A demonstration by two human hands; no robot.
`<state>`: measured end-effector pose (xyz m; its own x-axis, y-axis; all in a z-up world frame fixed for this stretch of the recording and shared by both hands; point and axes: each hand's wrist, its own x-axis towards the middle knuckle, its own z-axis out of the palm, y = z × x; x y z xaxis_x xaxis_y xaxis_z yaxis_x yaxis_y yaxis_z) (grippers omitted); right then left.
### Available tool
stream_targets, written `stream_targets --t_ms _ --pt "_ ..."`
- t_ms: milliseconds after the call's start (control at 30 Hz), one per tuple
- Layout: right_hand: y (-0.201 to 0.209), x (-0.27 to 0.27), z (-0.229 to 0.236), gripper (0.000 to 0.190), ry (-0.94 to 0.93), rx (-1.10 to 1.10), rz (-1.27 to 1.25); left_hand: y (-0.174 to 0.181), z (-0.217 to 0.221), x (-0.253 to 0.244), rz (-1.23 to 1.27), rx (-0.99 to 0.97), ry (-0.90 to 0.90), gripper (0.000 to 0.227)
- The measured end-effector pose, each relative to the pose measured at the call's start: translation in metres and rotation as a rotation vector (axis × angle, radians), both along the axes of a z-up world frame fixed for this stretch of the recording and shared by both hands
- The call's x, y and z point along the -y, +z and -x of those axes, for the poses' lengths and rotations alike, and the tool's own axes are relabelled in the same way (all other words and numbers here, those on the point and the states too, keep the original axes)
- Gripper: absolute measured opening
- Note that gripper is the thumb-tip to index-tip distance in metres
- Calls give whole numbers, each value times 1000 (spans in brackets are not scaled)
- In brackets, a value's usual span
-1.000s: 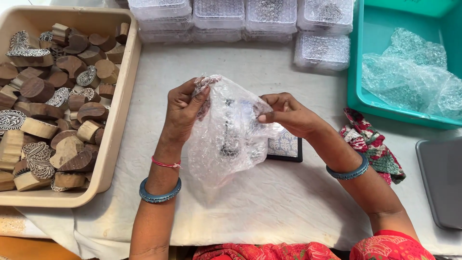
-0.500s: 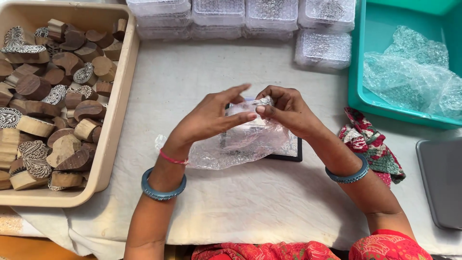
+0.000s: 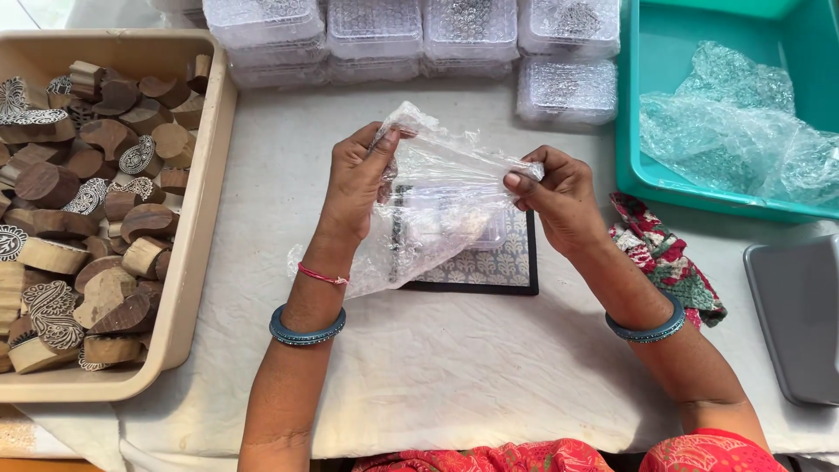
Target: The person wipes a clear plastic container with a cloth, places a wooden block inside, and closes the lid. They then wrap the container in bubble wrap and secure it with tape.
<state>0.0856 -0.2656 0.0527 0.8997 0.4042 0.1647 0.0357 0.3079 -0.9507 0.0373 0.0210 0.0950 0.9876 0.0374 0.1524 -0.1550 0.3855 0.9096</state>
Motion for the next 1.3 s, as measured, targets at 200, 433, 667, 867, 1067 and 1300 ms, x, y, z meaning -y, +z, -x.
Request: stream_targets --t_ms 200,433,667,867,1067,1300 --pt "45 -12 9 15 -116 -213 -300 3 3 4 -108 -21 155 29" --pt "20 28 -19 27 -219 -44 -197 -3 -3 -28 -536 -66 -201 28" --pt "27 33 -1 58 -93 -203 -185 1 -37 -3 -108 -30 -73 18" --pt "-4 17 18 101 222 -207 -150 -22 -74 6 54 65 209 14" --pt "9 -28 70 136 274 -162 110 -79 -124 -22 -207 137 719 16" --pt "13 -72 111 116 167 245 306 -58 -119 -13 -43 36 1076 18"
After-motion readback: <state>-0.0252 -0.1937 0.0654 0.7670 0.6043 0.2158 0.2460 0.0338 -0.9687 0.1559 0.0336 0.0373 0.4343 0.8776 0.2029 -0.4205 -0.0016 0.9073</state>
